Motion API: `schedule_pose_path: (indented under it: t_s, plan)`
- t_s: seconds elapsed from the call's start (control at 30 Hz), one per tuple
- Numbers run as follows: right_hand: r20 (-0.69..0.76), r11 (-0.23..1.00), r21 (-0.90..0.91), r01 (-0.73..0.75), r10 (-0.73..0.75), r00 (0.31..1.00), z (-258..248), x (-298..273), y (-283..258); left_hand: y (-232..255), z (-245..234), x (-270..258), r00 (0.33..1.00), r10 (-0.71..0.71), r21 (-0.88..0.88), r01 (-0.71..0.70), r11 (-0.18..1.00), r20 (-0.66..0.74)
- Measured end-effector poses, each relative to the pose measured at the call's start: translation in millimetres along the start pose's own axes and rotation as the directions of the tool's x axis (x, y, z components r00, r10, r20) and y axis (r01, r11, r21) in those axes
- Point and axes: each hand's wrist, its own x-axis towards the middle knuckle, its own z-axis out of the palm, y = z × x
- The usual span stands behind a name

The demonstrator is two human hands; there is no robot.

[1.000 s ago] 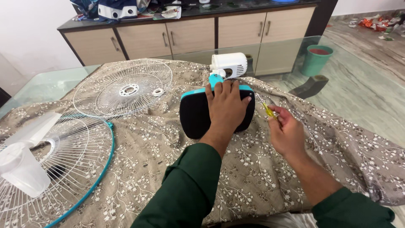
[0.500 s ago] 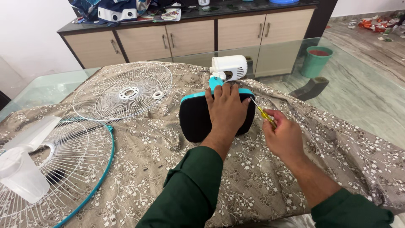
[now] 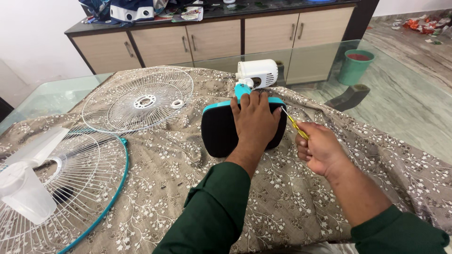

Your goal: The person reassembles a disassembled electric fan on a table. They connect a capacitor to the motor housing, secure the rear cover with screws, then attach the front grille to the motor shaft.

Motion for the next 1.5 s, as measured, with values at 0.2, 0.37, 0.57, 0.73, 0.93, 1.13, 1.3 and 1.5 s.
schedule_pose_path:
  t_s: [0.2, 0.37, 0.57, 0.73, 0.93, 1.13, 1.3, 1.5]
  plan:
    - [-0.015, 0.999, 0.042, 0.001, 0.000, 1.000, -4.3, 14.9, 7.0, -1.1, 0.4, -1.4, 0.999, 0.037, 0.009, -0.037, 0.999, -0.020]
    - [0.088, 0.972, 0.196, -0.129, 0.114, 0.990, -8.6, 23.1, 15.8, -3.7, 0.2, -5.8, 0.996, 0.094, 0.004, -0.094, 0.996, -0.012]
    - [0.263, 0.936, 0.284, -0.206, 0.130, 0.956, -9.0, 34.5, 19.2, -7.1, -3.6, -8.6, 0.989, 0.145, 0.035, -0.145, 0.989, 0.011]
    - [0.136, 0.945, 0.274, -0.180, 0.147, 0.980, -0.4, 37.1, 25.0, -7.6, -6.5, -8.1, 0.989, 0.143, 0.025, -0.144, 0.989, 0.038]
    - [0.238, 0.910, 0.317, -0.266, 0.196, 0.951, -1.1, 37.9, 21.9, -10.8, -6.0, -8.6, 0.987, 0.145, 0.000, -0.146, 0.989, 0.063]
    - [0.170, 0.945, 0.289, -0.151, 0.105, 0.980, 5.5, 41.0, 29.7, -12.1, -3.6, -8.8, 0.985, 0.169, 0.019, -0.170, 0.985, 0.035]
    - [0.006, 0.961, 0.253, -0.111, 0.113, 0.994, 11.8, 35.8, 31.8, -14.1, -4.5, -7.8, 0.980, 0.175, 0.023, -0.177, 0.984, 0.093]
    - [0.114, 0.919, 0.334, -0.210, 0.182, 0.977, 5.4, 38.3, 26.9, -14.8, -5.5, -7.7, 0.978, 0.187, 0.012, -0.189, 0.982, 0.096]
